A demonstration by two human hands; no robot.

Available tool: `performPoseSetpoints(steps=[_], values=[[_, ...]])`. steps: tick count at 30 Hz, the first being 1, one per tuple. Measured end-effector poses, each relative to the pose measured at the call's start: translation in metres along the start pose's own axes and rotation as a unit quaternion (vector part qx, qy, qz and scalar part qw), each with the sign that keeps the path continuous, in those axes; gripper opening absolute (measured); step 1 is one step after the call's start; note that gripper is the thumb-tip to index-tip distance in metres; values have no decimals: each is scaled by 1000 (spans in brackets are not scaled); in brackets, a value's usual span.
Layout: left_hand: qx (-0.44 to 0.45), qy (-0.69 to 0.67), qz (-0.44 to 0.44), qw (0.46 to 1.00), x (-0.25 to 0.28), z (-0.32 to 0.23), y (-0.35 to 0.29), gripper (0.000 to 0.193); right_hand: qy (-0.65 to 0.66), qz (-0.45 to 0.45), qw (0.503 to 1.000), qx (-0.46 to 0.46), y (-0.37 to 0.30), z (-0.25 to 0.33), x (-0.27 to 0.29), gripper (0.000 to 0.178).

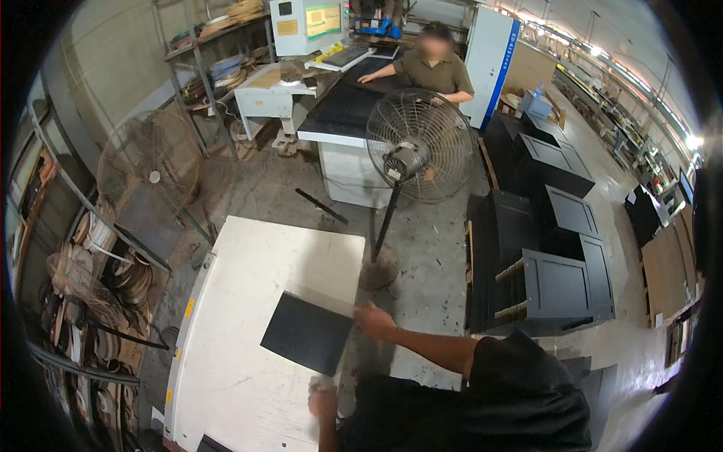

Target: Inspecting and preparing wood panels after edge-banding or machining in a furniture factory.

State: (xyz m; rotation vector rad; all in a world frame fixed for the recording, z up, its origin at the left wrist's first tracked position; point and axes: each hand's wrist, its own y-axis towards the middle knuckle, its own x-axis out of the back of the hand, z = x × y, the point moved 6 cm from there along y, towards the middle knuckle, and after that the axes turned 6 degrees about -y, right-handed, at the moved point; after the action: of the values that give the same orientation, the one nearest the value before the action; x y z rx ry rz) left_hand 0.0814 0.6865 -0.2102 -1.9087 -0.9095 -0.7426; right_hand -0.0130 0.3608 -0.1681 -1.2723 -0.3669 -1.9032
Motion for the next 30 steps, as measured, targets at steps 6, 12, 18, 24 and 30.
performPoseSetpoints(steps=[6,12,18,24,30], values=[[-77,-215,-130,965,23,155,-65,56,311,269,851,326,-93,204,114,36],[84,-171,-96,977,46,247,-103,68,546,292,382,685,-273,405,255,30],[19,-241,-154,958,116,220,-143,45,523,285,361,718,-306,464,231,34],[44,-345,-143,927,121,257,-177,41,511,288,368,722,-327,501,208,37],[33,-296,-134,945,77,301,-168,32,498,277,392,722,-343,520,189,42]])
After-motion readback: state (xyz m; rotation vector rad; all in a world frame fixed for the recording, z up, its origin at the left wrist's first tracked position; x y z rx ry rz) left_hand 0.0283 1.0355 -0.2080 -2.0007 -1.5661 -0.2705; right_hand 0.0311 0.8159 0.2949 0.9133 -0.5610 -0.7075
